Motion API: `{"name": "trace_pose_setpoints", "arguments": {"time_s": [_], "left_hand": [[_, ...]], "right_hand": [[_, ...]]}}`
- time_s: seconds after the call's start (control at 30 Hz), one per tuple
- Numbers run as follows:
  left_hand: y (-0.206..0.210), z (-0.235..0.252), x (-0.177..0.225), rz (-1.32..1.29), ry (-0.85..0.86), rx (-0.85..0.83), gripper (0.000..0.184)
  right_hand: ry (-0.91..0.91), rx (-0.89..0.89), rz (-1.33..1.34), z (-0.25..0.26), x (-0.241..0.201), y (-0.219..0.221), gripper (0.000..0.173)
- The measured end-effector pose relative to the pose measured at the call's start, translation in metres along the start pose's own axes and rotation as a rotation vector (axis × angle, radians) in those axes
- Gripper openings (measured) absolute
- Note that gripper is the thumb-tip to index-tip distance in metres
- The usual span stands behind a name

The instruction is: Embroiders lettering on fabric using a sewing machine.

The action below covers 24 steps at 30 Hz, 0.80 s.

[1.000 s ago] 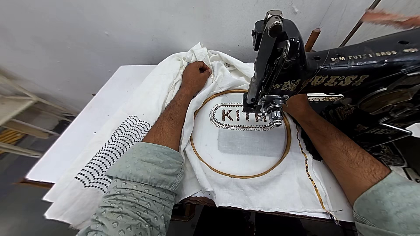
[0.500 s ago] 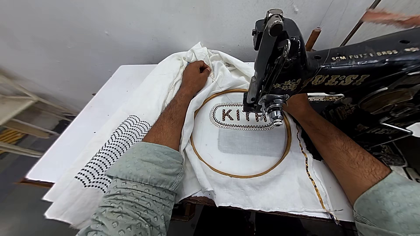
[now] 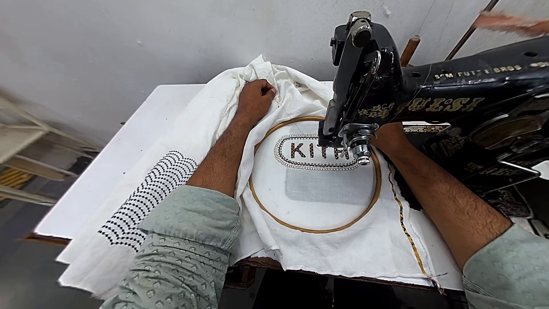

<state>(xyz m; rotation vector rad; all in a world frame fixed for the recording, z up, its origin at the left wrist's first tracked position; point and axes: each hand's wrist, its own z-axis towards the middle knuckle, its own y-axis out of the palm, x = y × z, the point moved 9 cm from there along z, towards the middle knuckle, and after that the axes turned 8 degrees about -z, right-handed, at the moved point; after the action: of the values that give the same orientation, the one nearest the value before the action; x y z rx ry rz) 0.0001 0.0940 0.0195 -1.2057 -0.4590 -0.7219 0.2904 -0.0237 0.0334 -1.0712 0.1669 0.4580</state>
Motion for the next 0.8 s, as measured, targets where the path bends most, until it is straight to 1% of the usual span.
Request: {"name": "trace_pose_setpoints", "arguments": {"time_s": [0.17, 0.3, 0.47, 0.63, 0.8], "left_hand": [[-0.0002, 0.0000, -0.0001, -0.001, -0.002, -0.005, 0.025], [0.0003, 0.0005, 0.0000, 0.007, -0.002, -0.005, 0.025], [0.0002, 0.0001, 0.0005, 0.014, -0.004, -0.003, 0.026], [0.0002, 0.0000, 0.0003, 0.020, -0.004, -0.003, 0.026], [0.0007, 0.0003, 0.0004, 0.019, -0.005, -0.013, 0.026]], "right_hand": [[-0.023, 0.020, 0.009, -0.0001, -0.0008, -0.0005, 0.035], [0.030, -0.045, -0.012, -0.0012, -0.0027, -0.0013, 0.034], [0.002, 0.000, -0.007, 0.0008, 0.0012, 0.0011, 0.037], [0.042, -0.035, -0.002, -0.0002, 0.0011, 0.0004, 0.036], [0.036, -0.036, -0.007, -0.0004, -0.0002, -0.0003, 0.036]]}}
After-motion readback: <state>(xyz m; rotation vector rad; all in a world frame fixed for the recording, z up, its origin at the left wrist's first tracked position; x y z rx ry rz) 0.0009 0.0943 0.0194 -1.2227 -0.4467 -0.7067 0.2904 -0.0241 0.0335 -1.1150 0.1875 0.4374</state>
